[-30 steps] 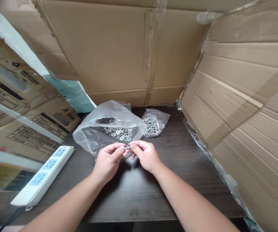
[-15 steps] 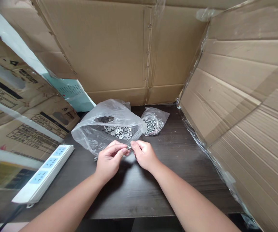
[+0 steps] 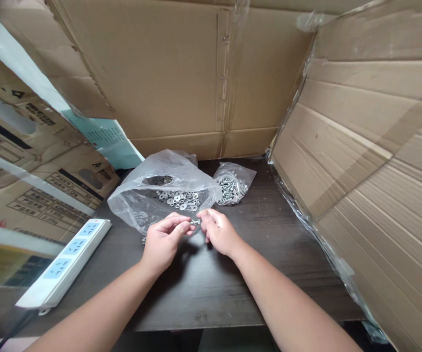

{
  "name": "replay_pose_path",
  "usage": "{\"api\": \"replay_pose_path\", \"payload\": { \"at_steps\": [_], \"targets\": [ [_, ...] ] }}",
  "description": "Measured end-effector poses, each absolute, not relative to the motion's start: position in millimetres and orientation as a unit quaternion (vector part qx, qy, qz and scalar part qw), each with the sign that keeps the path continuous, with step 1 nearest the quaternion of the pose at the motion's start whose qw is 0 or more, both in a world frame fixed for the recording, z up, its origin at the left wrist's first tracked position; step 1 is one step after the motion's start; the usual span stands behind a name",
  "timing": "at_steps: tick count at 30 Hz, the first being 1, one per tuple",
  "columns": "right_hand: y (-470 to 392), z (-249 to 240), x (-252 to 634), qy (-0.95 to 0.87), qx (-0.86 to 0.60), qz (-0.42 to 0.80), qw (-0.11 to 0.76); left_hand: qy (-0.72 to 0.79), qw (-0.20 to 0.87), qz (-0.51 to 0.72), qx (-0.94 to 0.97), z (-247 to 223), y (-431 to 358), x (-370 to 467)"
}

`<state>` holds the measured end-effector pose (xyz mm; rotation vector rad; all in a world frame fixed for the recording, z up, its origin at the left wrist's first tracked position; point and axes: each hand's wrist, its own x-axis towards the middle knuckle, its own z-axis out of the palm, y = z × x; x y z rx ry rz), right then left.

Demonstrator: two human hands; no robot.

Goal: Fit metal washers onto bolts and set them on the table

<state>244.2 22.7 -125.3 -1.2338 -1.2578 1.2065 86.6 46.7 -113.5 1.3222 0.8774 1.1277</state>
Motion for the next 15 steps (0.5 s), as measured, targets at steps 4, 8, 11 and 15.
{"api": "replay_pose_path", "payload": {
  "at_steps": [4, 8, 11, 15],
  "targets": [
    [19.1, -116.1, 249.1, -0.541, -0.435, 0.515, 0.503, 0.355, 0.632, 0.486, 0.489, -117.1, 50.3, 85.4],
    [16.1, -112.0, 247.9, -0.536, -0.457, 0.506, 0.498, 0.346, 0.675, 0.462, 0.459, -113.7, 49.2, 85.2],
    [14.9, -110.6, 245.1, -0.539, -0.468, 0.488, 0.501, 0.372, 0.669, 0.459, 0.451, -108.8, 47.9, 86.1],
    [13.4, -108.5, 241.4, -0.562, -0.478, 0.459, 0.495, 0.380, 0.651, 0.466, 0.463, -107.1, 48.1, 85.3]
  ]
}}
